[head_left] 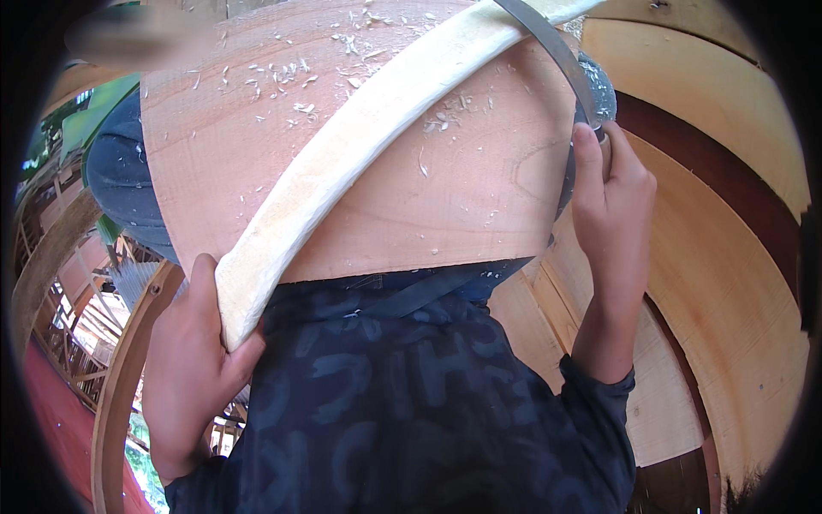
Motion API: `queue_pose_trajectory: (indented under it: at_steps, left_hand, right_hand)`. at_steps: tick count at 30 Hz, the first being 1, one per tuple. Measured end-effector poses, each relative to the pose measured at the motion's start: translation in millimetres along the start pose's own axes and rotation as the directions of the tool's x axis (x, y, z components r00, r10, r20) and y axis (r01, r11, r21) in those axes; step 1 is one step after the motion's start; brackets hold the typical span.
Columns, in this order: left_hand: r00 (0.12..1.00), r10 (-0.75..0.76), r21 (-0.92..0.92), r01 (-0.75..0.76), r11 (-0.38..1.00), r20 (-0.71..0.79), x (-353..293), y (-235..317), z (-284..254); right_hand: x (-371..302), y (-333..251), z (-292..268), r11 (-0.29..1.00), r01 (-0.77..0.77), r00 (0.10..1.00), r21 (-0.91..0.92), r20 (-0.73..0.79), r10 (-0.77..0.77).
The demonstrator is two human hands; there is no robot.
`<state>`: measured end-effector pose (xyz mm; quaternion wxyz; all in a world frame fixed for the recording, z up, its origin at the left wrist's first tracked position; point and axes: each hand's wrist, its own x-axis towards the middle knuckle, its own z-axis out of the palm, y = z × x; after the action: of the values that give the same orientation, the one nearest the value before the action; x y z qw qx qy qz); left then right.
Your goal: The person is sitting on a wooden floor and using a curved knife to shave and shape a long, thin piece of light-colored wood. They hold the wood with their left hand and use the knife with their right hand to remove thin shavings, gradually smoothing and rounding the wood's surface.
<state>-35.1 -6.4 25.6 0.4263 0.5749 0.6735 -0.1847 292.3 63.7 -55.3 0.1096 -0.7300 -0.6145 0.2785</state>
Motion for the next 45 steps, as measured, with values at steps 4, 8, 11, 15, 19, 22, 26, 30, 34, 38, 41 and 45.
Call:
queue_pose_trajectory:
  at_steps: [4,8,11,15,19,22,26,30,34,38,41,45]
  left_hand:
    - [1.0,0.0,-0.011,0.0,1.0,-0.005,2.3,-0.9,1.6]
    - [1.0,-0.012,0.004,0.012,1.0,-0.019,-7.4,-0.4,0.9]
    - [0.996,-0.029,-0.014,0.031,0.999,0.08,5.1,3.6,-6.5]
    - [0.999,0.004,-0.011,-0.003,1.0,0.037,5.0,-0.2,-3.0]
    - [0.999,-0.021,-0.025,0.022,0.999,0.038,1.2,1.9,-4.2]
    - [0.998,-0.019,-0.026,0.02,0.999,0.062,5.5,0.4,-5.0]
    - [0.999,0.022,0.018,-0.022,1.0,0.033,3.4,-5.2,-2.1]
    - [1.0,0.0,0.0,0.0,1.0,0.023,3.3,-3.5,-2.2]
    - [0.999,0.043,0.0,-0.043,0.999,0.02,5.9,-8.1,-1.7]
    - [0.987,0.114,0.04,-0.11,0.993,-0.114,3.7,-9.0,-9.5]
    - [0.951,0.147,0.091,-0.126,0.988,-0.272,9.4,-17.0,-17.1]
    - [0.909,0.175,0.118,-0.14,0.983,-0.38,14.8,-14.5,-27.3]
  right_hand:
    - [-31.0,-25.1,7.8,0.946,0.305,0.95,-0.108,0.103,-0.295]
    - [14.3,8.9,-1.9,0.986,0.098,0.995,-0.135,-0.009,-0.1]
    - [0.1,-8.8,4.3,0.999,0.017,1.0,-0.036,-0.003,-0.018]
    - [-26.0,-26.0,9.9,0.944,0.308,0.95,-0.117,0.097,-0.298]
    - [16.5,-1.5,-2.0,0.988,0.026,1.0,-0.15,-0.013,-0.029]
    - [-16.5,-21.2,2.9,0.984,0.111,0.993,-0.141,0.065,-0.103]
    - [-11.5,-12.3,0.1,0.986,0.083,0.996,-0.143,0.033,-0.079]
    - [16.8,18.0,-20.2,0.977,-0.132,0.986,-0.166,-0.126,0.112]
    - [-11.5,-4.1,-7.1,0.999,-0.029,0.998,-0.042,0.047,0.031]
    - [-22.2,-14.9,16.6,0.995,-0.01,0.999,0.101,0.032,0.007]
    - [-26.5,-17.9,27.3,0.979,0.0,0.999,0.203,-0.037,0.008]
    - [-23.6,-20.0,26.9,0.958,0.089,0.992,0.272,-0.109,-0.061]
